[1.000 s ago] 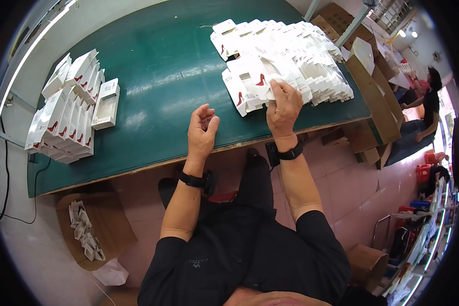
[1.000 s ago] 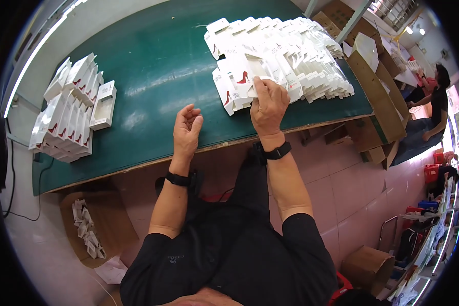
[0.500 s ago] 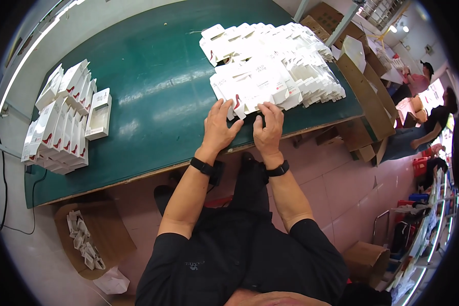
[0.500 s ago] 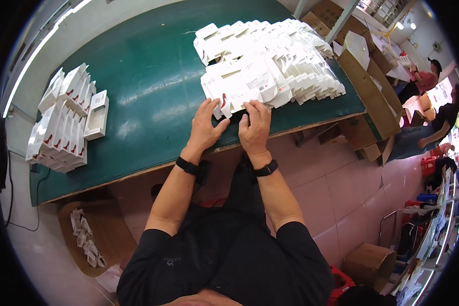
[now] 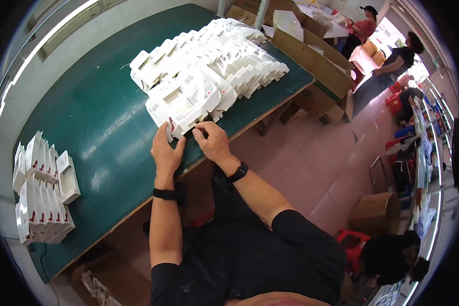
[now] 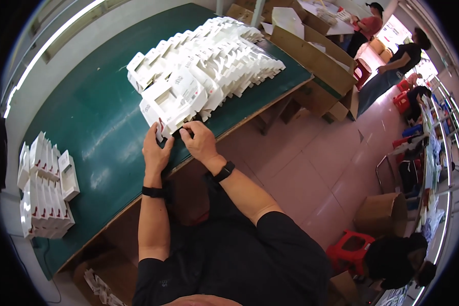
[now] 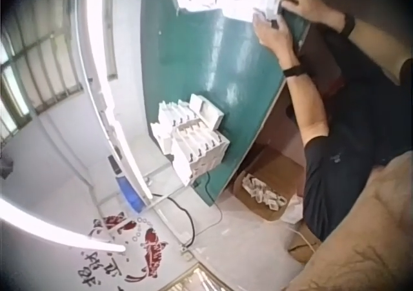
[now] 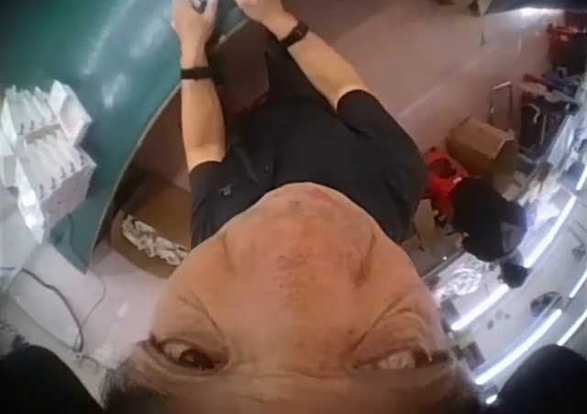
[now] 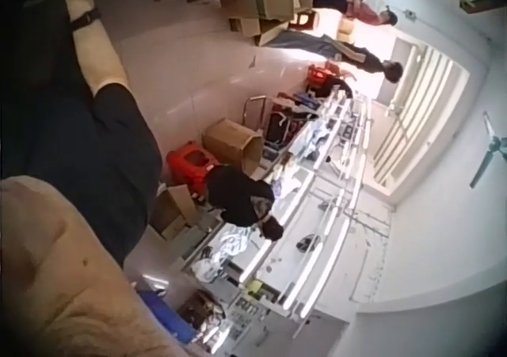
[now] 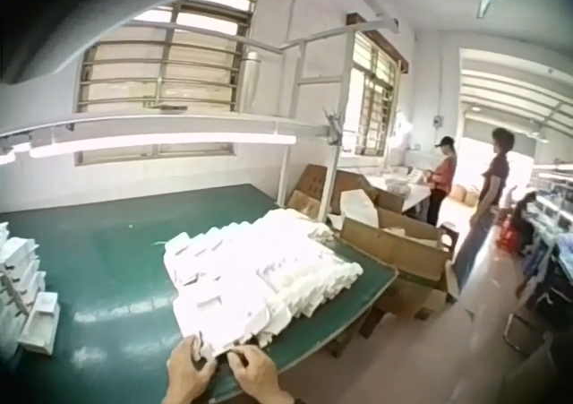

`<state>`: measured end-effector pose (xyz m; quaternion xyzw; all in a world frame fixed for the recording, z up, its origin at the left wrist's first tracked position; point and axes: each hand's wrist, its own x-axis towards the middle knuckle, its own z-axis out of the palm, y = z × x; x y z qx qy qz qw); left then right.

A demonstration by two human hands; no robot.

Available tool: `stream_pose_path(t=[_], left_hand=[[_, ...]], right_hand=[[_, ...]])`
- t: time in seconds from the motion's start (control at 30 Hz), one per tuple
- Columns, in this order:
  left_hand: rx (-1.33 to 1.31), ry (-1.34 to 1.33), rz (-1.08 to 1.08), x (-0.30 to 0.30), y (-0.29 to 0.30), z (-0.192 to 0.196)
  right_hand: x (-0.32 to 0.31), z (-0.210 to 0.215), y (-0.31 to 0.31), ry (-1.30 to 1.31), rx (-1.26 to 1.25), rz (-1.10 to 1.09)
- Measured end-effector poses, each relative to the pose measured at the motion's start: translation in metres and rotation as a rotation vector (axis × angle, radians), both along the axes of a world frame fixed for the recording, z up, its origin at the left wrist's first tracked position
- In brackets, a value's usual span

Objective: The person picks up a flat white box, folds the sides and flaps by hand, and places the assembled box onto a stack.

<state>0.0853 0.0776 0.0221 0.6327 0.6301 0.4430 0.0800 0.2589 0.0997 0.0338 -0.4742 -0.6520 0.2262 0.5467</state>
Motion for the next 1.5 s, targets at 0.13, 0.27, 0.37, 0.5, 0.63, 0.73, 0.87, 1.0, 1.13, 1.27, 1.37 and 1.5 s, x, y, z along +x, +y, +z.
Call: stream_pose_path(t=[0.13, 0.27, 0.37, 0.5, 0.63, 0.73, 0.87, 1.0, 1.13, 1.27, 1.37, 1.5], left_hand=[[-0.043, -0.042, -0.010, 0.002, 0.000, 0.004], [-0.070, 0.004, 0.016, 0.002, 0.001, 0.005], [-0.076, -0.010, 0.017, 0.002, 0.001, 0.005], [-0.079, 0.008, 0.038, 0.003, 0.001, 0.004], [-0.082, 0.000, 0.043, 0.002, 0.003, 0.002], [-0.072, -0.020, 0.042, 0.003, 0.003, 0.002], [-0.073, -0.031, 0.048, 0.001, -0.001, 0.003], [-0.061, -0.036, 0.051, 0.002, 0.000, 0.003], [-0.069, -0.065, 0.056, 0.006, -0.002, 0.010], [-0.103, -0.068, 0.048, 0.005, -0.002, 0.012], [-0.104, -0.041, 0.041, 0.003, -0.001, 0.007], [-0.073, -0.008, 0.021, 0.002, 0.001, 0.004]], right_hand=[[0.004, 0.003, 0.004, 0.067, -0.192, 0.059], [0.004, 0.010, 0.006, 0.372, -0.499, 0.198], [0.001, 0.010, 0.005, 0.803, -0.724, 0.316], [-0.004, 0.004, 0.009, 1.020, -0.789, 0.403], [-0.013, 0.003, 0.013, 1.073, -0.814, 0.441], [-0.016, 0.001, 0.018, 1.034, -0.834, 0.431], [-0.025, 0.002, 0.018, 1.011, -0.844, 0.425], [-0.028, 0.006, 0.014, 0.900, -0.759, 0.423], [-0.030, 0.008, 0.014, 0.880, -0.739, 0.375], [-0.033, 0.006, 0.015, 0.863, -0.703, 0.387], [-0.036, 0.010, 0.014, 0.872, -0.718, 0.380], [-0.034, 0.007, 0.018, 0.868, -0.719, 0.370]])
